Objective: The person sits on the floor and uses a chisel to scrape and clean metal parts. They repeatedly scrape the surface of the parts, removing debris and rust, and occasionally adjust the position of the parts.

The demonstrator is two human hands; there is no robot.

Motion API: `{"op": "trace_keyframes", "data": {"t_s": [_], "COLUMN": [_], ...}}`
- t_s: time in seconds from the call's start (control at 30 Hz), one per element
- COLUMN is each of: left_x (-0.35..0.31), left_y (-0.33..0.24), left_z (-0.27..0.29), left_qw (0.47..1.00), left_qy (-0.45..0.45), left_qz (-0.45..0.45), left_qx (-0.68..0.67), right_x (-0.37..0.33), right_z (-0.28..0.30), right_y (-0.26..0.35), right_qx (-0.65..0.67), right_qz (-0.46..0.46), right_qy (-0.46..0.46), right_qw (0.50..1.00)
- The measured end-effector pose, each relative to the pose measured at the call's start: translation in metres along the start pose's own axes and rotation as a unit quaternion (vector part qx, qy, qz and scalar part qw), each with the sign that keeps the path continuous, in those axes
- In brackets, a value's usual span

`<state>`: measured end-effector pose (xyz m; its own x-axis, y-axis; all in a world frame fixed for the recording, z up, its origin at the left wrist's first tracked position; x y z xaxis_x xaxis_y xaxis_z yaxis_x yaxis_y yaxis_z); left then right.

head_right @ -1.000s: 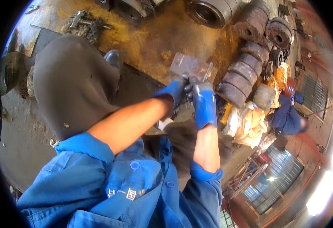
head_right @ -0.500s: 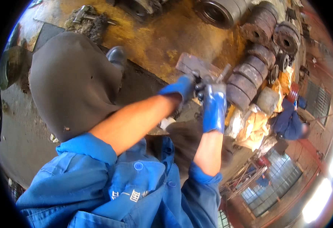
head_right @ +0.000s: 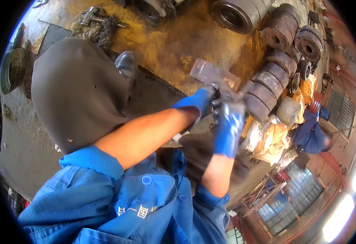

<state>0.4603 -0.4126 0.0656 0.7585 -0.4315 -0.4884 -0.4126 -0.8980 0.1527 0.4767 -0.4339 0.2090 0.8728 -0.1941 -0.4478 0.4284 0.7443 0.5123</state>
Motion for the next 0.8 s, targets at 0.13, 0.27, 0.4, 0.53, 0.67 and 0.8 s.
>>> {"op": "trace_keyframes", "data": {"t_s": [0.13,0.27,0.4,0.53,0.67,0.8], "left_x": [0.025,-0.035,-0.022,-0.037,-0.021,-0.039], "left_y": [0.02,0.013,0.03,0.023,0.032,0.024], "left_z": [0.017,-0.045,-0.035,-0.057,-0.038,-0.034], "left_qw": [0.995,0.996,0.99,0.991,0.943,0.996], "left_qy": [-0.023,-0.056,-0.041,-0.037,0.302,-0.011], "left_qz": [0.002,0.038,0.085,0.078,0.043,0.058], "left_qx": [-0.093,-0.05,-0.102,-0.098,-0.137,-0.061], "right_x": [-0.019,-0.027,-0.048,-0.046,-0.045,-0.048], "right_z": [0.015,0.054,0.057,0.064,0.027,0.03], "right_y": [0.031,0.019,0.02,0.042,0.02,0.025], "right_qx": [-0.078,-0.019,-0.02,0.047,0.007,-0.051], "right_qz": [-0.045,-0.081,0.027,-0.018,0.033,-0.116], "right_qy": [-0.009,-0.017,-0.041,0.024,0.034,0.023], "right_qw": [0.996,0.996,0.999,0.998,0.999,0.992]}}
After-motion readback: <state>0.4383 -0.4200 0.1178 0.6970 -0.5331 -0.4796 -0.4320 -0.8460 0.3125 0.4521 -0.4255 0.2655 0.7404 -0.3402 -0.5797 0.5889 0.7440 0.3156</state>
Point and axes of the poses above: each hand's wrist, its own x-axis towards the middle knuckle, its own z-axis out of the back of the hand, y = z × x, the point moved 7 cm from there along x, towards the middle knuckle, and after that the axes turned 2 degrees about z, right-handed, at the moved point
